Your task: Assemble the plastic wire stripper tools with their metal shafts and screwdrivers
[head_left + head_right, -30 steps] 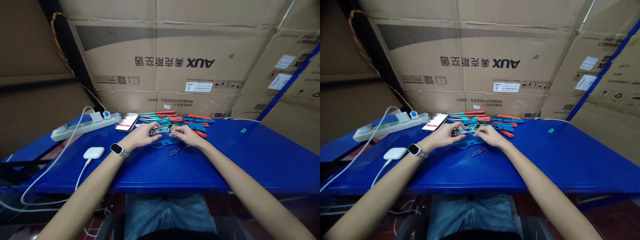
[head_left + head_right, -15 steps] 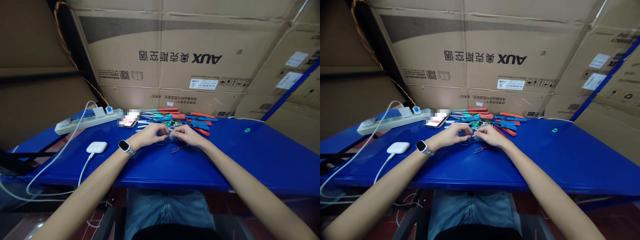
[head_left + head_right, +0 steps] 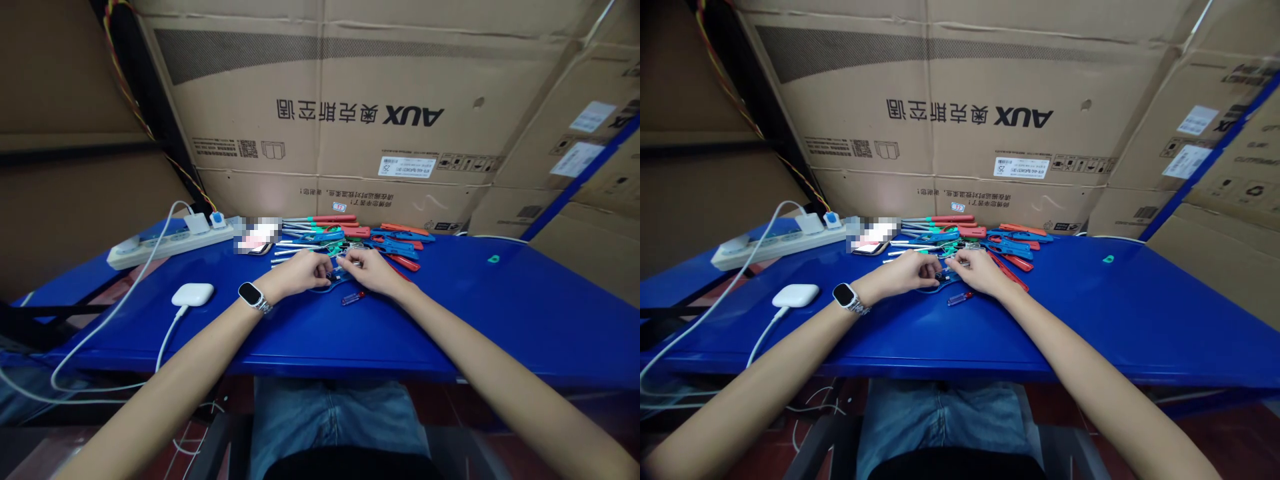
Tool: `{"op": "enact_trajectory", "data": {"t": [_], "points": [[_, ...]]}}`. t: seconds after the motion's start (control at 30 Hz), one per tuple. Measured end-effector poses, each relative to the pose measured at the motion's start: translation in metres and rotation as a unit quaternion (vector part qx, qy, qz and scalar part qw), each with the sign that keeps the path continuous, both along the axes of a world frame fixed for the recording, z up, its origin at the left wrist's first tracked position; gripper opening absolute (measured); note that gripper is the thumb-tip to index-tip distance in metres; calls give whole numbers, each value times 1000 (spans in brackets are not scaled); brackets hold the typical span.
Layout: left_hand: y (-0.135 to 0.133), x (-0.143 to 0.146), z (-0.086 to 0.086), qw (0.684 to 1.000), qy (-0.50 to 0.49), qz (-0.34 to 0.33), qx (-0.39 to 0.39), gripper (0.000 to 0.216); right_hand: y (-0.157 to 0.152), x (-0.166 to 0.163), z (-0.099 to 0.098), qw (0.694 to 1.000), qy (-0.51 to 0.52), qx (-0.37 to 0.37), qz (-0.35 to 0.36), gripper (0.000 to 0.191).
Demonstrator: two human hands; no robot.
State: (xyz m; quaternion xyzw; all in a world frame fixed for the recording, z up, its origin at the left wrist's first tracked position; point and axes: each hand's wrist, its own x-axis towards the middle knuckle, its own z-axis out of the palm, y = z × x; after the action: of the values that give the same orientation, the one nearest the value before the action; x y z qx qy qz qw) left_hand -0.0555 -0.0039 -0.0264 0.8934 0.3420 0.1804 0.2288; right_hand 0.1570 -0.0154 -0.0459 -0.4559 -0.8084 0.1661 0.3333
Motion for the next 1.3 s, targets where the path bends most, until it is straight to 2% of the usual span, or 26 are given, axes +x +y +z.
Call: {"op": "enact_trajectory", "data": {"t": [0.23,0.4,0.47,0.6,0.67,0.8,0.93,1.3], "points": [[-2,1,-2,1000,-29,-6,-7,13,3,2,-5,997,-76,10,9,27],[-3,-1,2,1000,5,-10,15,8,3,1,-5,993,-111,25,12,25],[-5,-3,4,999,23,-10,48,12,3,1,-6,992,-120,31,10,24],[-12,-3,6,981,38,13,188,22,4,1,-7,991,-126,34,13,24],[-15,-2,5,975,60,17,213,26,5,1,-8,991,-125,36,14,24],[-17,3,1,976,81,14,201,23,5,1,-9,992,-123,32,8,25],[-16,4,-1,979,78,40,186,14,4,-1,-8,992,-126,24,-8,26],[-25,9,0,981,84,51,167,14,0,-5,-5,985,-166,22,-41,25]]}}
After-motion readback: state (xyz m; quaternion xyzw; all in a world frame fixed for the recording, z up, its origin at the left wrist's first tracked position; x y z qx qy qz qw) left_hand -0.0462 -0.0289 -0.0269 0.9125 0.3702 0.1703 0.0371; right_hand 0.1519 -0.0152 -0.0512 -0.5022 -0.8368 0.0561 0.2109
